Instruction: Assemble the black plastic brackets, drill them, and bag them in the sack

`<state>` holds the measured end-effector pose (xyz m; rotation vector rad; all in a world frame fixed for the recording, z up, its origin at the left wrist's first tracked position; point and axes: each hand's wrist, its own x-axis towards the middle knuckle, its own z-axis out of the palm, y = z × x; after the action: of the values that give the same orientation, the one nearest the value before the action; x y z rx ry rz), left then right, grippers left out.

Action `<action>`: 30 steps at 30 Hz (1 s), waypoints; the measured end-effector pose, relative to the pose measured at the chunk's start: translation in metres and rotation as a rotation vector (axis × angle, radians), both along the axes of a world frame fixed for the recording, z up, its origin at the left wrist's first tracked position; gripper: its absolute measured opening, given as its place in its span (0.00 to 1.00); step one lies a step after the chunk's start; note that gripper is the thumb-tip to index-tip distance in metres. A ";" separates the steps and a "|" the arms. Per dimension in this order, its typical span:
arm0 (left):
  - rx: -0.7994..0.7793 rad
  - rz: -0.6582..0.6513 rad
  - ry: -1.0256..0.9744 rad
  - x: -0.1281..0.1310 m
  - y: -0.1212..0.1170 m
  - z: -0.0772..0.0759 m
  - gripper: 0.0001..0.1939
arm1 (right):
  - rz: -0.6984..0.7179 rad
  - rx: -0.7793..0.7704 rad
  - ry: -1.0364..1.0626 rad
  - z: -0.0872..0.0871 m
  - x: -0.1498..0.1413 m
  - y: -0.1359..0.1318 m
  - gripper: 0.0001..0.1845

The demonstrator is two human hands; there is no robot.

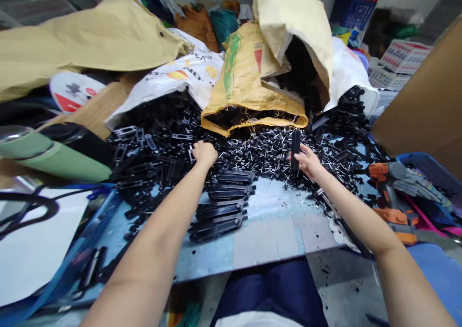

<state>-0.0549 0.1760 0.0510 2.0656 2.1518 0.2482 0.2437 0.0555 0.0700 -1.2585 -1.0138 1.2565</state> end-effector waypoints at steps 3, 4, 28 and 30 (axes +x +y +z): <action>0.050 0.112 -0.019 -0.004 -0.032 0.015 0.20 | 0.090 -0.034 0.045 -0.014 -0.011 -0.051 0.27; 0.064 0.110 -0.041 -0.006 -0.048 0.020 0.19 | 0.116 -0.035 0.014 -0.020 -0.013 -0.066 0.26; -0.025 -0.698 -0.389 0.047 -0.264 -0.053 0.05 | 0.250 0.214 -1.198 -0.076 -0.062 -0.168 0.20; -0.048 -0.596 -0.632 0.049 -0.266 -0.055 0.07 | 0.209 0.161 -0.962 -0.072 -0.061 -0.164 0.21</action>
<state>-0.0056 -0.0897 -0.0035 2.1068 1.1285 0.6489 0.1830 -0.1087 -0.0022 -1.6886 -1.9178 0.6468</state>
